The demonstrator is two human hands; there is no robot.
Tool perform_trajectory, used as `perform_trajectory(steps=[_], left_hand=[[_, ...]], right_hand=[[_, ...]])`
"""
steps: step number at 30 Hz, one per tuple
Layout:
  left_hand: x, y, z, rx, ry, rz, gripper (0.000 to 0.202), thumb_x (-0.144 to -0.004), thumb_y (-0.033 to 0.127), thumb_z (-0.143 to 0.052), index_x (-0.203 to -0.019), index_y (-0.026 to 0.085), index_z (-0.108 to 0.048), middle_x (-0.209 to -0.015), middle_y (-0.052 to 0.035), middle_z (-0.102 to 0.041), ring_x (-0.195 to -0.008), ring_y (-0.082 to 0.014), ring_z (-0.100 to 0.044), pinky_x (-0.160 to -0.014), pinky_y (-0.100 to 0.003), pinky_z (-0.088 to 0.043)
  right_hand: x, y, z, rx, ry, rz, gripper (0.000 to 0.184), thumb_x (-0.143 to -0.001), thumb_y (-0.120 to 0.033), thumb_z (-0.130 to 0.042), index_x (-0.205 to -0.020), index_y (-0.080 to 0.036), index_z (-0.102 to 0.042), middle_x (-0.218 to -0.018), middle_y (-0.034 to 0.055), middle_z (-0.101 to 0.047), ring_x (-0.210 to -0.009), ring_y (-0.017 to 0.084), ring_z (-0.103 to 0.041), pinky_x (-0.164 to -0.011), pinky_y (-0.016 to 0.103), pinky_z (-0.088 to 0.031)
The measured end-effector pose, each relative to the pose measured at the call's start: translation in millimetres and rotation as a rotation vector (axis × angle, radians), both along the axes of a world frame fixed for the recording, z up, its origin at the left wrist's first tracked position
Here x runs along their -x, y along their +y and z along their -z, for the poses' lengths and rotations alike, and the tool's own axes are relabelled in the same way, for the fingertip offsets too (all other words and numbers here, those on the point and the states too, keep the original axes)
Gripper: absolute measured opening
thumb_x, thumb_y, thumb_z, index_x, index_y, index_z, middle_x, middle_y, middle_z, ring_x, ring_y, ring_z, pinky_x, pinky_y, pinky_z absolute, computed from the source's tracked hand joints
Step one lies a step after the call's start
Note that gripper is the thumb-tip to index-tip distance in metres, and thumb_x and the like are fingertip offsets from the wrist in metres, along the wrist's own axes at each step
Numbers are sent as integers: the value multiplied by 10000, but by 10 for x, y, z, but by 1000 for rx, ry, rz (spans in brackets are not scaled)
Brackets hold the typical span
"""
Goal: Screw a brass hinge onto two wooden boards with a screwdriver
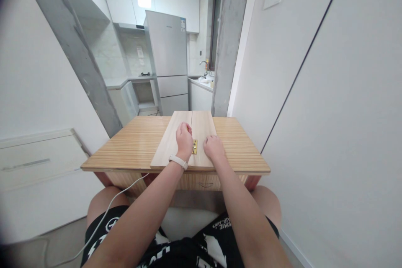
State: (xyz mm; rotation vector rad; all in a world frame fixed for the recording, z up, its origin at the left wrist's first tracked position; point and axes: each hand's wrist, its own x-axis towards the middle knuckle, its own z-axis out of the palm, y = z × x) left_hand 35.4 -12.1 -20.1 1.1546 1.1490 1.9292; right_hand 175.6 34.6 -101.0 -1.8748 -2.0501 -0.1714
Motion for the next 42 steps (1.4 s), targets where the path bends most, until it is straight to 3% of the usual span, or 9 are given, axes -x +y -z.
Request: perform_trajectory(steps=[6,13,20,22,25,28,30,37,42], left_hand=[[-6,66,-46,48,-11,19,357,-992,250,-432,-636,229,-444,-630,18,-481,-619,-151,-447,-615,-301,-328],[58,98,-179,142,-96,290,369,-927,273,-498,-586,232,-360,-547,33,-364,-520,-128,-355,-520,-276,-257],[167,118,-184,80,-68,564,378,-888,304,-512,-562,235,-333,-516,55,-280,-475,-101,-245,-493,-270,-205],[183,100,-167,47,4,536,383,-916,301,-501,-568,230,-360,-526,44,-325,-493,-109,-297,-511,-271,-239],[172,42,-138,10,72,383,384,-990,344,-516,-634,216,-458,-604,22,-457,-587,-128,-436,-596,-267,-343],[106,-27,-106,19,12,191,367,-1040,463,-546,-773,211,-557,-741,2,-572,-713,-150,-530,-713,-277,-411],[43,-55,-86,21,-33,137,362,-1063,493,-516,-848,211,-588,-805,-12,-603,-770,-162,-559,-754,-287,-420],[-46,-8,-23,46,-23,-12,334,-1054,257,-398,-727,234,-454,-727,18,-492,-717,-166,-471,-711,-289,-355],[-26,-3,-28,19,48,5,340,-995,161,-402,-664,227,-443,-679,16,-484,-689,-165,-455,-681,-290,-332]], right_hand=[[6,-11,-9,-6,0,-3,356,-1088,-337,-449,-1128,-177,-765,-1221,158,-743,-1204,263,-615,-1084,334,-388],[14,-45,-45,11,-5,9,358,-1090,-337,-455,-1162,-172,-764,-1245,165,-739,-1217,275,-611,-1094,346,-386],[6,-29,-18,10,-2,4,373,-1097,-336,-438,-1161,-167,-764,-1243,170,-737,-1215,273,-612,-1095,347,-384],[4,-23,-10,-1,-4,3,365,-1096,-331,-442,-1147,-164,-762,-1232,166,-739,-1207,270,-613,-1087,345,-388],[5,-27,-12,-13,-6,-1,346,-1091,-325,-457,-1129,-164,-760,-1218,159,-742,-1198,267,-615,-1086,339,-389],[15,-42,-32,-9,-6,1,342,-1089,-326,-461,-1128,-168,-762,-1223,162,-740,-1196,269,-614,-1087,343,-392],[22,-49,-45,-8,-6,6,342,-1086,-323,-462,-1126,-169,-765,-1223,164,-740,-1195,272,-612,-1079,346,-397],[26,-34,-41,6,4,6,349,-1086,-333,-458,-1129,-170,-763,-1212,166,-740,-1180,275,-610,-1042,347,-405],[27,-34,-40,2,6,8,368,-1091,-344,-443,-1147,-172,-764,-1225,169,-739,-1201,279,-603,-1070,351,-392]])
